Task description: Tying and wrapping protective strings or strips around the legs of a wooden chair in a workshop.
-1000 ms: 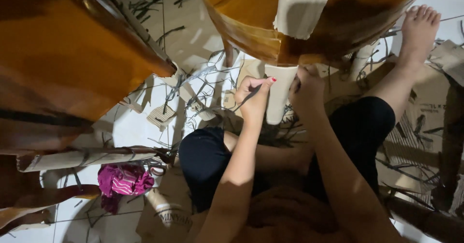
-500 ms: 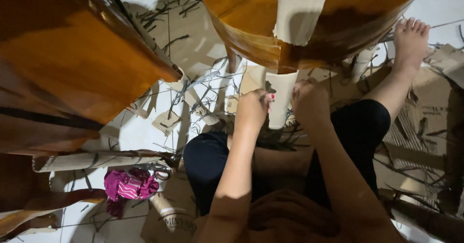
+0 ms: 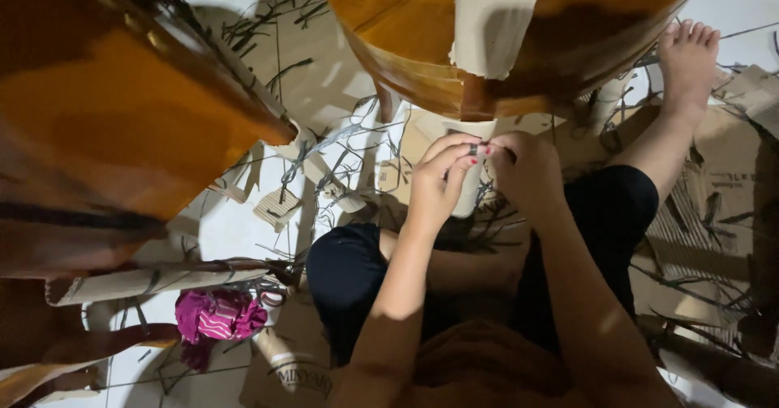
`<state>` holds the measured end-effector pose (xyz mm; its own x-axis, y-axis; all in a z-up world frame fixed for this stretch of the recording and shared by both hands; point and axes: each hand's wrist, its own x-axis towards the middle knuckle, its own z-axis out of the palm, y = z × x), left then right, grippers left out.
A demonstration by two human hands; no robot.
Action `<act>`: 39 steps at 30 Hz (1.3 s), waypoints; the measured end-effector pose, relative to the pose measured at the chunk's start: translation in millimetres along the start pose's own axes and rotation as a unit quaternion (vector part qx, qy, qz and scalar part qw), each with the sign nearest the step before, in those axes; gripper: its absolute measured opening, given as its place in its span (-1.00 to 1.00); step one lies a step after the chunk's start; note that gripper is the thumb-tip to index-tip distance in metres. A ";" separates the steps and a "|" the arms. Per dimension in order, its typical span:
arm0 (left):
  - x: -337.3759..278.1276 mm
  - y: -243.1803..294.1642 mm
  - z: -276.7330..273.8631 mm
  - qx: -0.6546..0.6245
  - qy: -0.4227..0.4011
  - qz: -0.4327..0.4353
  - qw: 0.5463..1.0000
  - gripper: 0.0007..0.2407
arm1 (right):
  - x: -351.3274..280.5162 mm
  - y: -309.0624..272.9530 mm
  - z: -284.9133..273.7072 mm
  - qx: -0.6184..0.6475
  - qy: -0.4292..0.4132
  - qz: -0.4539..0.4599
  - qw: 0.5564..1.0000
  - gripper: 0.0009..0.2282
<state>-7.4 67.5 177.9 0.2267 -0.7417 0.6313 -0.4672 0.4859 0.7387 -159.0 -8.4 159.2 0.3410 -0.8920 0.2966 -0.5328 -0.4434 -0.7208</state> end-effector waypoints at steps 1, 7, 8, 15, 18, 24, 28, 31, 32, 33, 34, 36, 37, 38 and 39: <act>0.0 -4.0 0.4 0.000 -0.002 0.000 1.000 -0.89 | 0.4 -2.5 -1.9 0.001 0.001 0.002 1.000 -0.81; 4.3 1.2 -4.0 -0.042 -0.033 0.021 0.998 -0.78 | -3.8 -9.8 -12.1 -0.009 -0.046 -0.034 0.998 -0.85; 3.5 3.0 -4.6 -0.049 -0.039 0.029 0.998 -0.75 | -6.2 -18.2 -18.4 -0.014 -0.051 -0.031 0.998 -0.86; 11.6 19.0 -9.1 -0.048 -0.064 0.101 0.992 -0.71 | -16.2 -35.7 -36.2 -0.007 -0.052 -0.051 0.997 -0.81; 6.8 -6.8 1.8 -0.034 -0.046 0.116 0.992 -0.74 | -17.8 -36.5 -32.5 -0.029 -0.042 -0.092 0.994 -0.81; -4.7 -39.2 21.7 0.052 0.028 0.153 0.986 -0.83 | -18.3 -58.3 -33.0 0.006 -0.028 -0.098 0.995 -0.76; -0.8 -31.9 16.5 0.072 0.027 0.153 0.985 -0.80 | -25.4 -35.6 -35.8 -0.109 0.033 -0.162 0.980 -0.87; 0.9 -28.1 7.5 0.046 -0.010 0.151 0.987 -0.83 | -14.2 -52.5 -46.3 -0.027 0.069 -0.072 0.995 -0.76; 1.5 -26.3 6.3 0.044 -0.018 0.148 0.988 -0.81 | -10.9 -47.5 -43.6 -0.026 0.068 -0.091 0.993 -0.70; 1.9 -24.5 5.4 0.042 -0.027 0.146 0.988 -0.79 | -7.9 -42.2 -41.1 -0.026 0.069 -0.110 0.991 -0.62; 3.8 -21.6 5.3 0.042 -0.028 0.147 0.988 -0.79 | -8.4 -32.4 -30.0 -0.026 0.070 -0.110 0.991 -0.62; 6.7 -15.9 4.1 0.053 -0.008 0.167 0.984 -0.91 | -9.6 -13.1 -6.7 -0.081 0.077 -0.133 0.985 -0.80; 6.2 -15.3 3.6 0.055 -0.008 0.167 0.984 -0.91 | -8.3 -8.7 -5.7 -0.079 0.077 -0.133 0.985 -0.80; 5.8 -14.8 2.9 0.023 -0.004 0.152 0.988 -0.88 | -6.8 -4.4 -4.5 -0.046 0.099 -0.148 0.983 -0.84; 4.7 -14.0 2.5 -0.009 -0.001 0.136 0.991 -0.86 | -6.2 0.0 -3.6 -0.014 0.121 -0.162 0.979 -0.86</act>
<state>-2.0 56.0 169.9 0.0926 -0.5833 0.8070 -0.4954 0.6760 0.5454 -163.9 -3.2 159.6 0.3037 -0.6976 0.6489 -0.4488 -0.7055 -0.5485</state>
